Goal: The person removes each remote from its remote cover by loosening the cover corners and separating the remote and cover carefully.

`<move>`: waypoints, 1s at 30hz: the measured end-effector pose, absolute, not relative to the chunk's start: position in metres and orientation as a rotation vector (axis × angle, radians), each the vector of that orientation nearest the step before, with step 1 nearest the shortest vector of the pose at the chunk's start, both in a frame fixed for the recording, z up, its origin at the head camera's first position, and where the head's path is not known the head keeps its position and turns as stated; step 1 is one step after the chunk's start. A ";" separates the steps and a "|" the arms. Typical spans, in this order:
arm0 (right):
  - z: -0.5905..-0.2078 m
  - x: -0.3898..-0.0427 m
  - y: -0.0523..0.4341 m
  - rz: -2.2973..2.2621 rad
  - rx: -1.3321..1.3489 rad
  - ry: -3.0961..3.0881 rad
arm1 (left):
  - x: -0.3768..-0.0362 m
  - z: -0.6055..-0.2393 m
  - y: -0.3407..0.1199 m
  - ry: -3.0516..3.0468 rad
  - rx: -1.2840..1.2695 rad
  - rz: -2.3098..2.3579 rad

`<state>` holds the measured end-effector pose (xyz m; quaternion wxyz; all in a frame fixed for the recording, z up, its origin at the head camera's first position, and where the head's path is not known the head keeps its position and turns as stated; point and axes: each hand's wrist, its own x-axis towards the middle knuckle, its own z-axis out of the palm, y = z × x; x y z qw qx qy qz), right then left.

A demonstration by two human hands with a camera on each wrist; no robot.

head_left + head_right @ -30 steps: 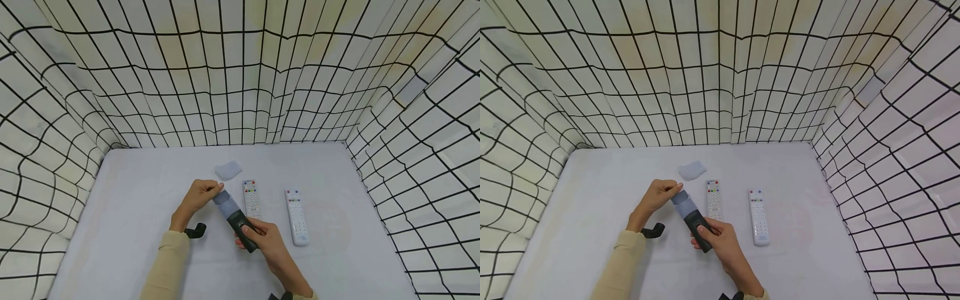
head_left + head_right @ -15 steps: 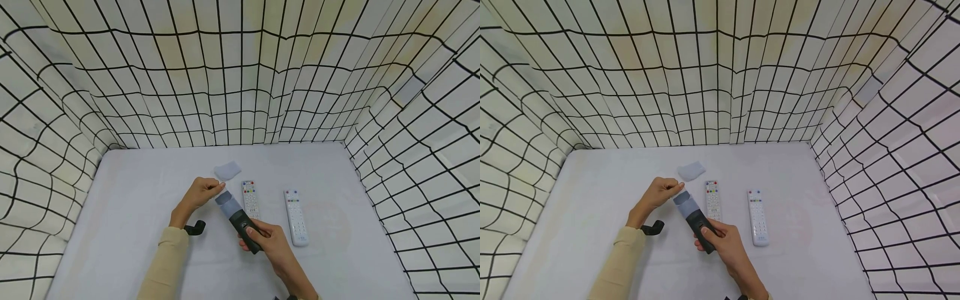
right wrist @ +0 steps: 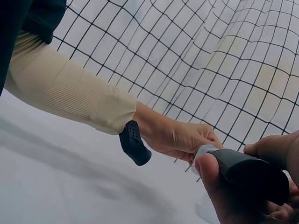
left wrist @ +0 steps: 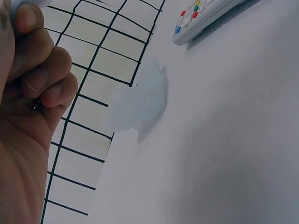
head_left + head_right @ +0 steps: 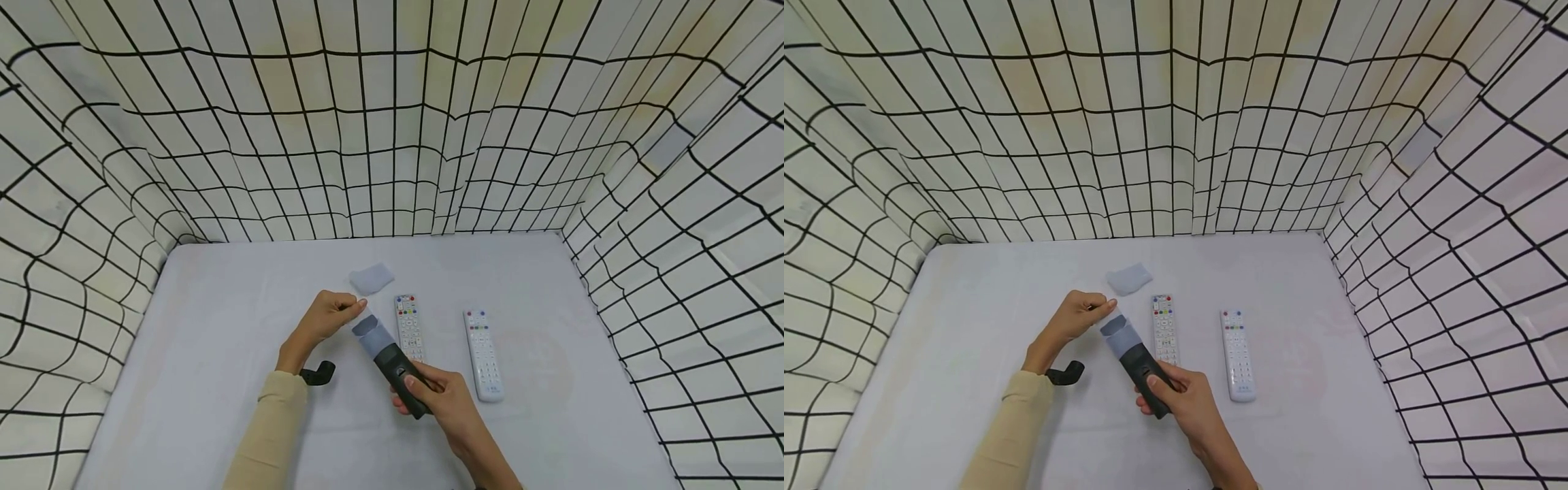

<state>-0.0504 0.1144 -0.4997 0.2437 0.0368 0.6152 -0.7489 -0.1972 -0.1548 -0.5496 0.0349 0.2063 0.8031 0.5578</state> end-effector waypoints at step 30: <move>-0.501 -0.042 0.117 -2.024 0.124 1.650 | -0.194 -0.549 -0.158 2.455 0.489 1.752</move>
